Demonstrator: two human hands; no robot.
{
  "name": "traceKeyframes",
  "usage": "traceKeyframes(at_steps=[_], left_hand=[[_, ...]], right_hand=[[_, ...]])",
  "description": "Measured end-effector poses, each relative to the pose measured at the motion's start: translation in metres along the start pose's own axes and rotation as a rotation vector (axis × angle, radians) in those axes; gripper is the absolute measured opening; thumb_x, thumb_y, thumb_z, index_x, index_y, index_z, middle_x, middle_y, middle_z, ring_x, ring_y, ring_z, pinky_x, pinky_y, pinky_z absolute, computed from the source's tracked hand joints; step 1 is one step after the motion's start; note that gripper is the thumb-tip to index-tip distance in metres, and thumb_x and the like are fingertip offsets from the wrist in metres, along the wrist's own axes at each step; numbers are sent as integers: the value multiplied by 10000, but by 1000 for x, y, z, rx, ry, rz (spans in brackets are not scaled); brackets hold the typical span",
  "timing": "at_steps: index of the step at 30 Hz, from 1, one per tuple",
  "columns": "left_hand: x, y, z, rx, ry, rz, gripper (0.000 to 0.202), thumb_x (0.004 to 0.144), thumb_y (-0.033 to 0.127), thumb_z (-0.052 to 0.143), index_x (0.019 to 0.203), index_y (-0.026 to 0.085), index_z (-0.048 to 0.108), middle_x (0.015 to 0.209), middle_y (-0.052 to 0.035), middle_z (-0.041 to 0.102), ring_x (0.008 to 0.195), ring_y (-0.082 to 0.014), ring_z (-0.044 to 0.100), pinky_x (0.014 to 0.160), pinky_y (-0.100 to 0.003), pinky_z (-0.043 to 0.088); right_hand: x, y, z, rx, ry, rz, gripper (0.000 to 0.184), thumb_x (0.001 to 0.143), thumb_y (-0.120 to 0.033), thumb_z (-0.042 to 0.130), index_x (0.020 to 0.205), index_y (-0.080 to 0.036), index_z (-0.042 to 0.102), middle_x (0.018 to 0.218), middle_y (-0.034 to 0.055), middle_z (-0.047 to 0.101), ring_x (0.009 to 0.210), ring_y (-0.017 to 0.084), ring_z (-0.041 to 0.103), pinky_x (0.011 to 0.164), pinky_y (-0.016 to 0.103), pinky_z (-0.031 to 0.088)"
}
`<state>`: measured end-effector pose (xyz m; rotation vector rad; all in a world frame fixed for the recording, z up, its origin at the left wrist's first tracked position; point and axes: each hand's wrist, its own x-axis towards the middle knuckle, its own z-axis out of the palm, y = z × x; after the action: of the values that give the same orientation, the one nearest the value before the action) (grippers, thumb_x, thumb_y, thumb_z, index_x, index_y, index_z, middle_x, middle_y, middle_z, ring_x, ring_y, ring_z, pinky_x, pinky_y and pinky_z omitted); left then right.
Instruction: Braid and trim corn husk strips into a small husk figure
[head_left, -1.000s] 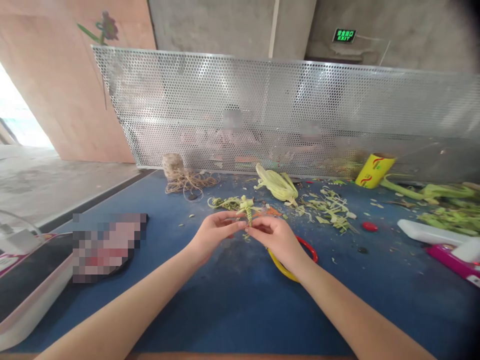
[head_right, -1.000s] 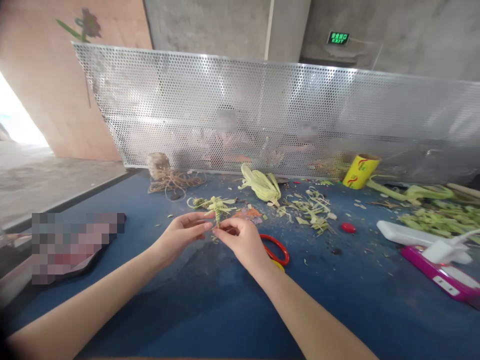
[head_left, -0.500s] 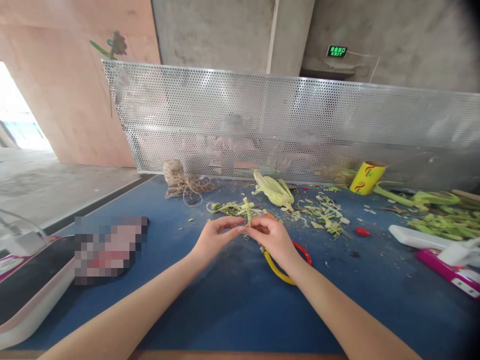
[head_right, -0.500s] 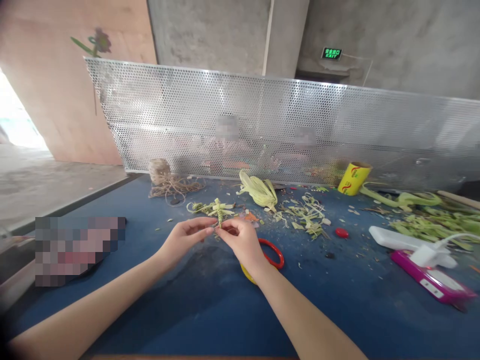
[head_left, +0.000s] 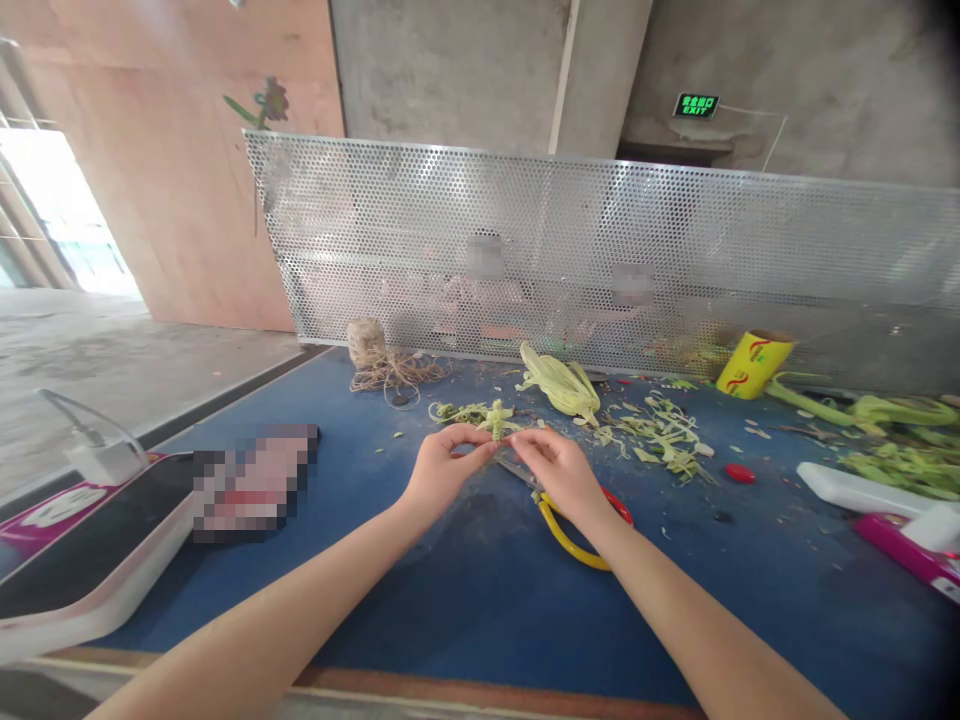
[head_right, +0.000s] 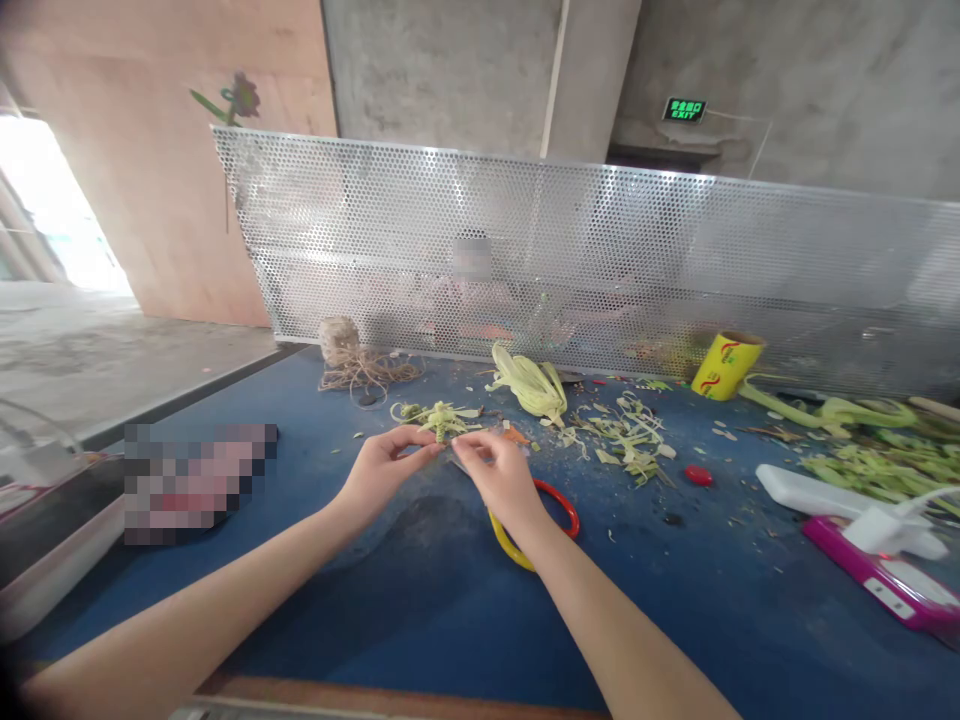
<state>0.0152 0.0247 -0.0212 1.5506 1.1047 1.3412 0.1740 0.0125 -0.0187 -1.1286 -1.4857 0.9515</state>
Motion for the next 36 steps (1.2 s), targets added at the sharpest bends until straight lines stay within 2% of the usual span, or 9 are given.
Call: traceKeyframes(at_steps=[3,7,13,18,22,27,31,33,36], left_hand=[[0,-1,1,30,-34,-5,188,616,329,671,657,147,653,744,-46,639,759,-186,582,696,-281,453],[-1,-1,4,36,-79,-13,185,631,335,655,672,154,657,752,-42,653,756,-181,585,699,-272,444],[-2,2,3,42,-116,-47,189,633,333,659,666,148,651,734,-37,649,717,-164,572,677,-260,438],[-3,2,5,61,-135,-88,238,659,370,634,685,134,645,661,-27,633,614,-130,547,604,-241,434],[-1,3,2,96,-128,-102,288,672,418,596,733,139,633,661,-34,649,584,-132,562,534,-232,440],[20,3,-22,264,-58,-67,281,722,407,526,825,161,614,784,-58,686,692,-174,617,569,-260,470],[46,-2,-40,531,-26,-35,142,720,297,566,757,184,643,772,-32,684,816,-205,613,778,-317,447],[59,-5,-42,670,-34,-45,132,749,291,567,771,189,648,817,-31,672,868,-217,596,817,-347,436],[76,-8,-38,841,-62,-67,221,828,312,515,968,162,596,1020,-59,605,928,-206,567,810,-389,460]], right_hand=[[3,-2,-5,73,-3,82,393,742,-525,494,753,-171,664,784,62,666,622,167,561,534,275,401],[8,3,-7,178,-44,188,445,708,-584,508,692,-162,649,700,51,638,463,105,465,437,239,320],[9,8,-9,275,-60,197,321,612,-471,669,671,-163,603,597,-10,562,447,61,388,444,214,301],[10,12,-11,290,-59,172,335,587,-463,689,659,-147,602,579,-4,564,461,61,389,470,222,320],[10,8,-14,262,-42,155,372,650,-504,616,684,-134,624,626,28,592,486,75,415,475,226,326],[10,4,-22,179,-22,114,331,705,-468,561,711,-144,629,675,37,605,507,90,436,478,226,339],[11,3,-22,97,-49,83,304,728,-422,529,696,-141,639,658,43,615,494,98,443,459,225,337],[10,2,-20,64,-64,67,286,736,-396,517,685,-144,642,646,38,617,495,99,453,464,223,348],[9,0,-18,22,-76,59,266,755,-362,496,674,-153,639,640,29,617,496,98,466,470,217,357]])
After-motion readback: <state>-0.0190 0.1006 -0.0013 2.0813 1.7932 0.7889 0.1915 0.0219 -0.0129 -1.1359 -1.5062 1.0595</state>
